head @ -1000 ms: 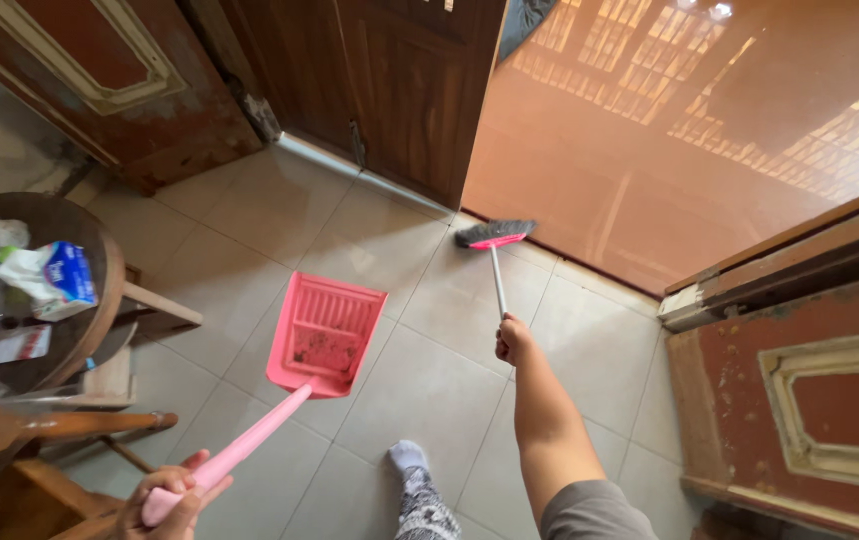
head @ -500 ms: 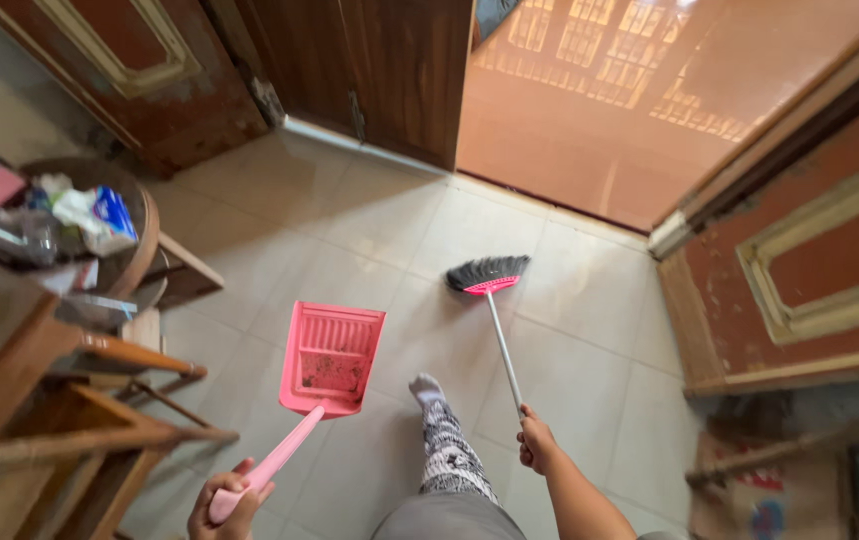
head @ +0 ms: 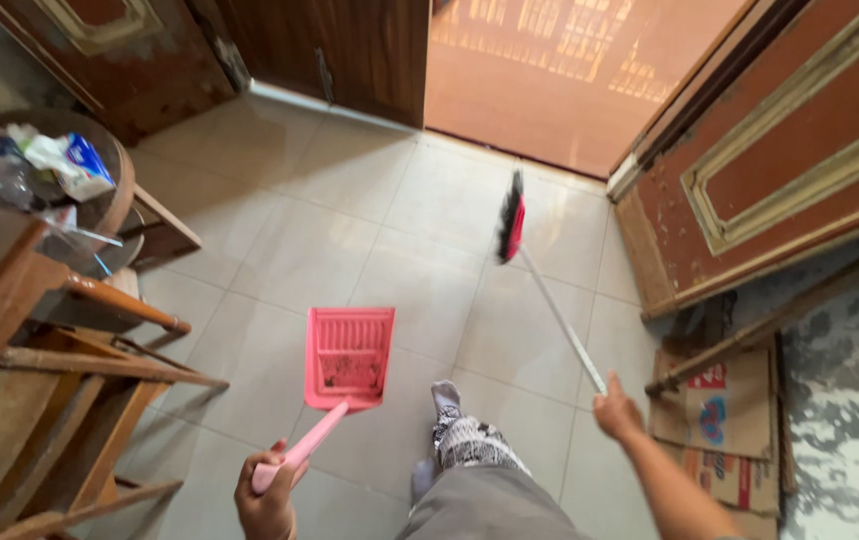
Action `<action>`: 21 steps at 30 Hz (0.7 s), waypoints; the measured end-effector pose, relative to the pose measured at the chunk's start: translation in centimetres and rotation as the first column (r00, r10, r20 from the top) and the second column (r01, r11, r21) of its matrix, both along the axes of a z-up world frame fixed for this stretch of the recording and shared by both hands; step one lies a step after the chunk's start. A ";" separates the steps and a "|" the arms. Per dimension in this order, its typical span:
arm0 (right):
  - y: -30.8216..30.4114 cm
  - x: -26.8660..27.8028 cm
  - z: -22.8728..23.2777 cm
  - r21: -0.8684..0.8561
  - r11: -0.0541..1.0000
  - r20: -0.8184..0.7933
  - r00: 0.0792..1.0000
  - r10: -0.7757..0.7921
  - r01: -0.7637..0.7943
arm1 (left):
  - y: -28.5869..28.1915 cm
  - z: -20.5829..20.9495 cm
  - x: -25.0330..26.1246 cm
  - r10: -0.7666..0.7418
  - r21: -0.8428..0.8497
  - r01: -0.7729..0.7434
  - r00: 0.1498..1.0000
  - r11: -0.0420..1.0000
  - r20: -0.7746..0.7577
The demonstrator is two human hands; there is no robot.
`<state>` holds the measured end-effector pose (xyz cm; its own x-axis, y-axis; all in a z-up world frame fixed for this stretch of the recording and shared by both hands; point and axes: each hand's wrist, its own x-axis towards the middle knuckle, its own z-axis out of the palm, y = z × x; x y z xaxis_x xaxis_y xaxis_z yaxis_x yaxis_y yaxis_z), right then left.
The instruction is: The person sweeps the tiled floor using a broom and a pink dustpan, moving across the room and gathering debris into the dustpan.
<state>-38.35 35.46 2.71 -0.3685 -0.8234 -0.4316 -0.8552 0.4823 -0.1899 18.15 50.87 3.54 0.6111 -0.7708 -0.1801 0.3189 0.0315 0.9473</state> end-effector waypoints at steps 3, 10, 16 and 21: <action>0.7 -3.7 1.1 0.094 0.994 -0.046 0.997 0.065 -0.061 | 0.6 1.4 -1.6 -0.015 0.069 0.015 1.000 0.998 0.012; 1.6 -7.3 0.5 0.459 0.877 0.036 0.989 0.143 -0.144 | -0.3 4.5 -3.6 -0.055 0.045 0.054 0.998 0.998 0.027; 0.7 -4.5 -1.7 0.645 0.764 0.469 0.790 -0.395 -0.001 | -2.2 4.3 -6.5 -0.059 0.013 0.058 0.994 0.998 0.092; -2.1 -0.8 -4.6 0.644 0.749 0.649 0.407 -0.643 0.157 | -5.6 3.3 -8.9 -0.065 0.031 0.063 0.993 0.998 0.095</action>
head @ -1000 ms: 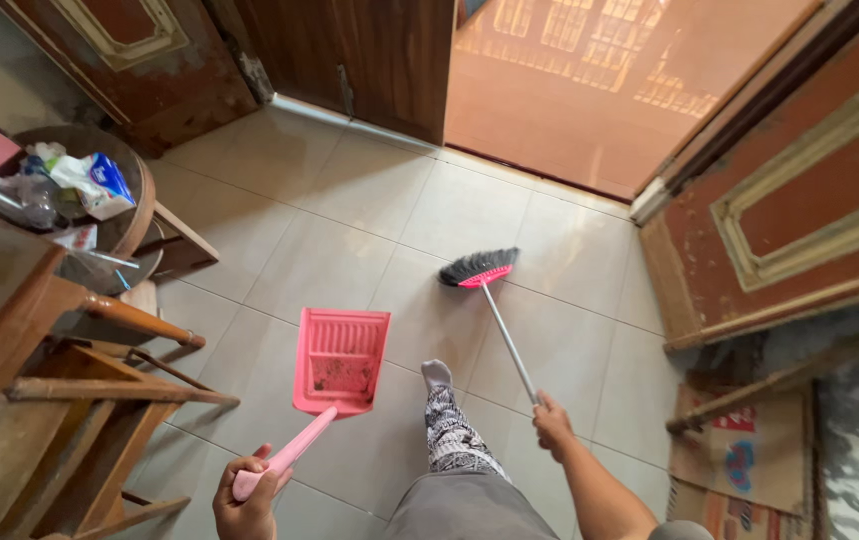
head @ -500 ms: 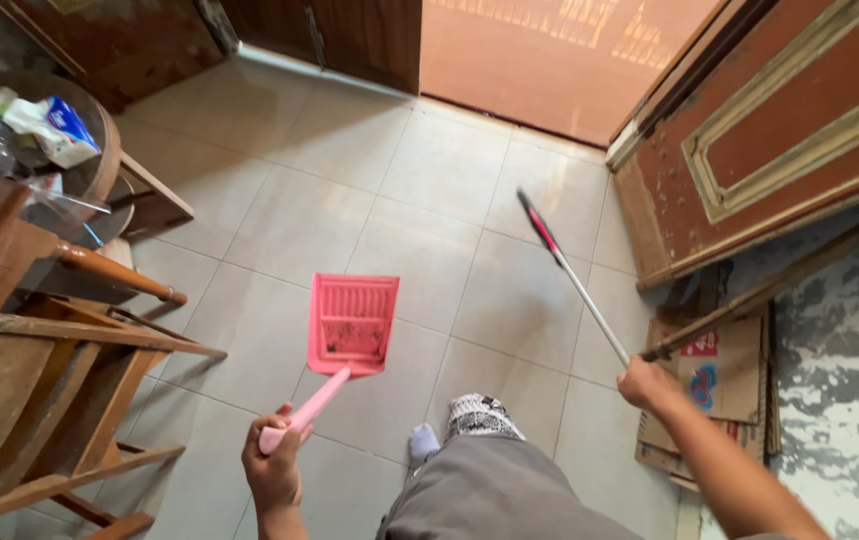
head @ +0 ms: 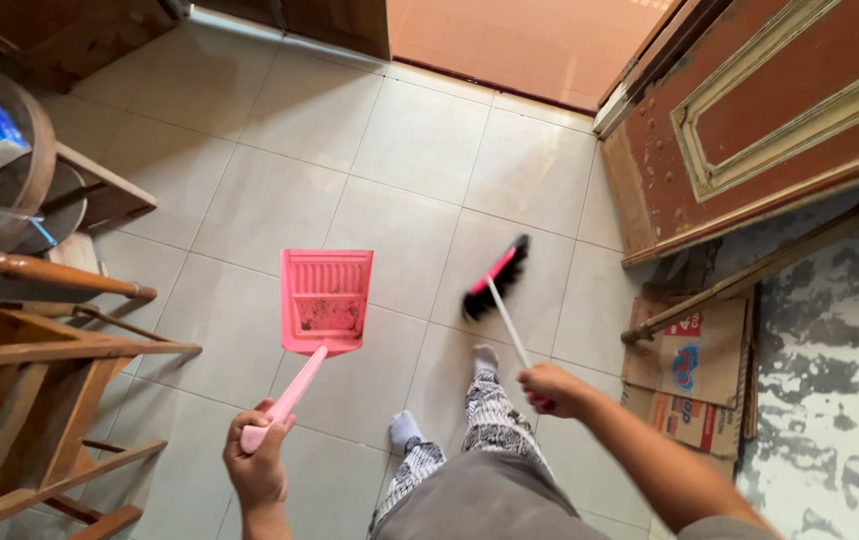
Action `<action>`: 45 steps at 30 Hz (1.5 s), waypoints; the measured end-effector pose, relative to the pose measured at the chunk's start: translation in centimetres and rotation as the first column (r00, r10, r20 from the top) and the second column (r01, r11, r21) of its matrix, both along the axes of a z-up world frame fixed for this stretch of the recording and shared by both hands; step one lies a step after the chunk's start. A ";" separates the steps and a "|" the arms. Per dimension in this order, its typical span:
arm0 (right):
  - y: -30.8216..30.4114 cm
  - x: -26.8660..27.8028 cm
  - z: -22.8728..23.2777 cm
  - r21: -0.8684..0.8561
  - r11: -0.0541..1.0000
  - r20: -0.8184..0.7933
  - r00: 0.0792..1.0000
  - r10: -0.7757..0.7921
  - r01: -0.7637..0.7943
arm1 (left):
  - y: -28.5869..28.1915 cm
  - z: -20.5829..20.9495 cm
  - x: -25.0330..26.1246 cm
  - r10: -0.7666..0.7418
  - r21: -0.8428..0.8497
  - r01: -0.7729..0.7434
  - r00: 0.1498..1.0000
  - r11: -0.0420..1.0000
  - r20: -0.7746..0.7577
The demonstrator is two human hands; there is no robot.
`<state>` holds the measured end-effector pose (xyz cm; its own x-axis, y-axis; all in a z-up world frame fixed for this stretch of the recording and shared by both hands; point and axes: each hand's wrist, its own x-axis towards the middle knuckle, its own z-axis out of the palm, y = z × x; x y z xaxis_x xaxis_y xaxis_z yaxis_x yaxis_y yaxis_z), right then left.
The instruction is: The person sweeps the tiled floor using a broom and a pink dustpan, moving across the room and gathering debris into the dustpan.
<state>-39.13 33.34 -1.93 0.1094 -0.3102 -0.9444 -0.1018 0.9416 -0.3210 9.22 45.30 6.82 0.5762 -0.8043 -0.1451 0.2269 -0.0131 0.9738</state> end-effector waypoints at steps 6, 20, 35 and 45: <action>-10.3 -3.2 -1.5 -0.010 0.961 0.177 0.946 -0.270 0.276 | -8.0 -0.4 -5.3 -0.026 -0.020 0.028 0.996 0.999 0.084; -15.7 -33.7 2.8 -0.651 0.626 -0.598 0.798 -0.075 -0.429 | -29.2 7.7 -22.3 0.195 0.015 -0.195 0.977 0.981 -0.088; -25.7 -25.2 0.5 -0.010 0.702 -0.556 0.588 0.588 -0.712 | -36.6 5.8 -22.2 -0.056 -0.078 0.057 0.998 0.995 0.014; -36.5 -21.0 2.7 -0.304 0.948 -0.166 0.975 -0.145 0.090 | -48.8 -0.1 -16.3 -0.133 -0.069 0.143 0.983 0.987 0.122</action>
